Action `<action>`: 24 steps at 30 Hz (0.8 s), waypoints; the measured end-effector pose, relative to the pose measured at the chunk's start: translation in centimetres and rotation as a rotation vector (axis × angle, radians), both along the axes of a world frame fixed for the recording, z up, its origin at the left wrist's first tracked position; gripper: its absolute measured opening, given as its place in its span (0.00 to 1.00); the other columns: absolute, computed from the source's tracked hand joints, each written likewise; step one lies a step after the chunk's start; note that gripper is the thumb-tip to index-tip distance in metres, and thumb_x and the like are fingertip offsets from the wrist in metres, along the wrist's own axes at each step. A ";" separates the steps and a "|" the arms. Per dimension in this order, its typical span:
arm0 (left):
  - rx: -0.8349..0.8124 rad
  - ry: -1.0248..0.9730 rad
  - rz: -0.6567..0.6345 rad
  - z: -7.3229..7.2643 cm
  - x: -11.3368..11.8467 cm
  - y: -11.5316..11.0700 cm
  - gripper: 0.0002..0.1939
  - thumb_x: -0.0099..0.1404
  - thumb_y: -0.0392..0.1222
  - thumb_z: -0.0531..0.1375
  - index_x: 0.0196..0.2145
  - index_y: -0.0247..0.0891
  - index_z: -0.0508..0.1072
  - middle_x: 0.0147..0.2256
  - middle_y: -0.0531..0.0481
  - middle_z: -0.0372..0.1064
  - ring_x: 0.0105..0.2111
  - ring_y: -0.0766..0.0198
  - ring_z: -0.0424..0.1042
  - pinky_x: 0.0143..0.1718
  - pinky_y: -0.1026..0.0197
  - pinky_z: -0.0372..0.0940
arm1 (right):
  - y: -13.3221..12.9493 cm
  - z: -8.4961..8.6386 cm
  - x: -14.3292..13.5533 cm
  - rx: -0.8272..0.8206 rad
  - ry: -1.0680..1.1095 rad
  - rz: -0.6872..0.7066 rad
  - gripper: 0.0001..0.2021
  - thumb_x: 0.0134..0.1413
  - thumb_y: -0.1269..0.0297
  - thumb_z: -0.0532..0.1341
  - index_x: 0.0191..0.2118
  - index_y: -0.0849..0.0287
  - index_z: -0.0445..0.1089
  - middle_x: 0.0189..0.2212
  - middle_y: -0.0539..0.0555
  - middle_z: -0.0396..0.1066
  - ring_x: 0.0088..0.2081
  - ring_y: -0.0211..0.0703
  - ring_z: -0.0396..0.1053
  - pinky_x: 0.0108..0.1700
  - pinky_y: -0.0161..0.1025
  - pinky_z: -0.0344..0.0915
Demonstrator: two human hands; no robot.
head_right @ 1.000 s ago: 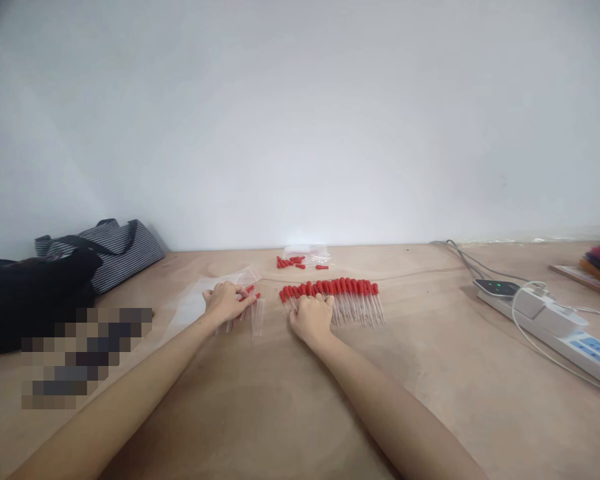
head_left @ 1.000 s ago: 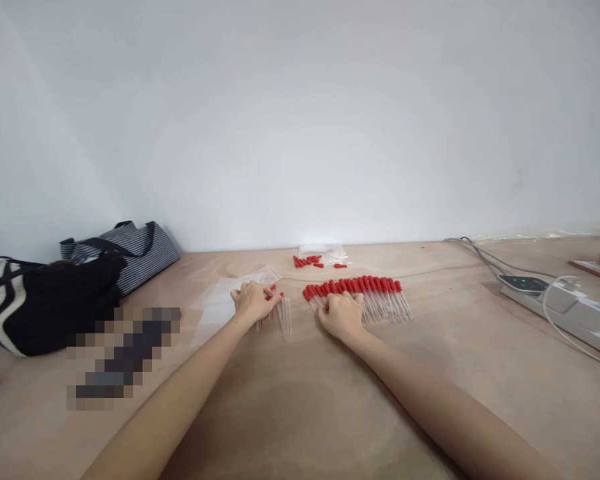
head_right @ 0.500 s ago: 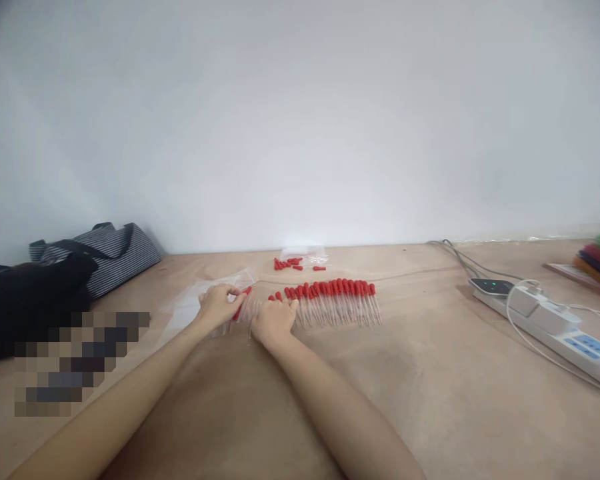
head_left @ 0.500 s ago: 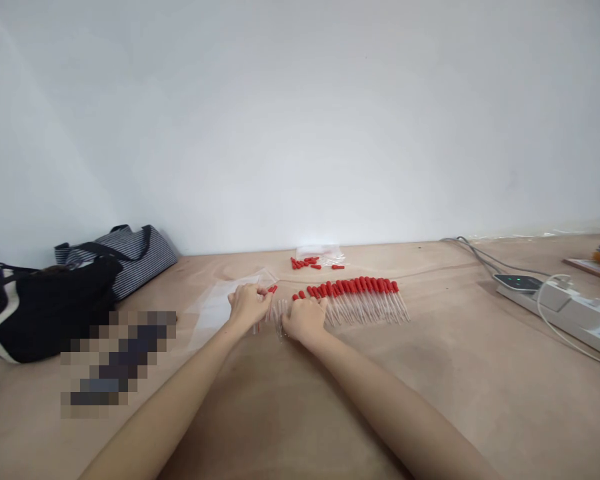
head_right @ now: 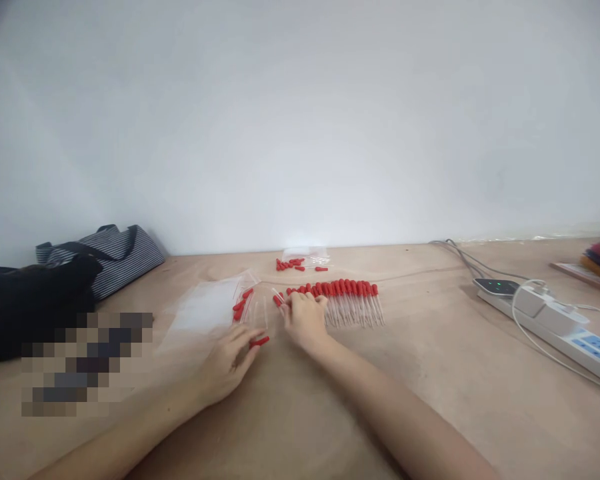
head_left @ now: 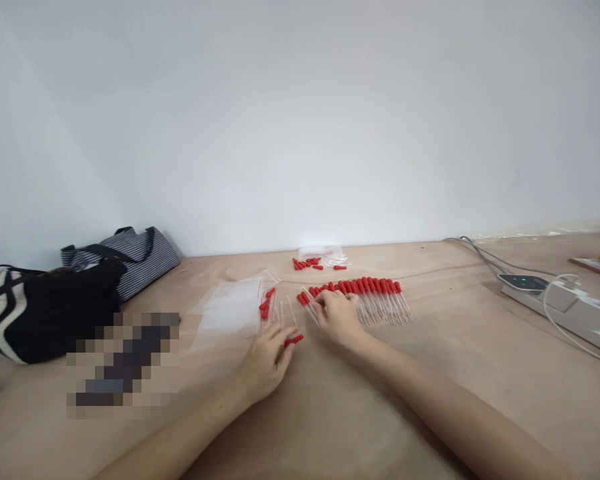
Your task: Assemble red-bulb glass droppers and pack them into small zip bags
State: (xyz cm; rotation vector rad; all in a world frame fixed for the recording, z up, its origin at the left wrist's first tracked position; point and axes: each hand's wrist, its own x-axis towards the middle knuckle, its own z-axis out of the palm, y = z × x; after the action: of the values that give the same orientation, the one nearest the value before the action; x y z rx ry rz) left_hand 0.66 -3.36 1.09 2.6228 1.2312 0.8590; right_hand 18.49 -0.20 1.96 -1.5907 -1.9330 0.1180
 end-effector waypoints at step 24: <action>-0.110 -0.070 -0.006 -0.7 2.9 -1.2 0.10 0.64 0.43 0.50 0.35 0.42 0.70 0.30 0.52 0.71 0.34 0.60 0.67 0.39 0.56 0.55 | -6.6 -1.9 5.0 0.070 0.074 0.398 0.08 0.55 0.70 0.49 0.36 0.56 0.65 0.26 0.48 0.68 0.28 0.35 0.63 0.45 0.44 0.44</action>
State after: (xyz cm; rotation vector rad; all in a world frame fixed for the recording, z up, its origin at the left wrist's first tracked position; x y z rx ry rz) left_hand 3.53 -4.52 0.41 2.4880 1.2157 0.8485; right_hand 23.50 -6.75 0.10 -1.1242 -2.1463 0.2662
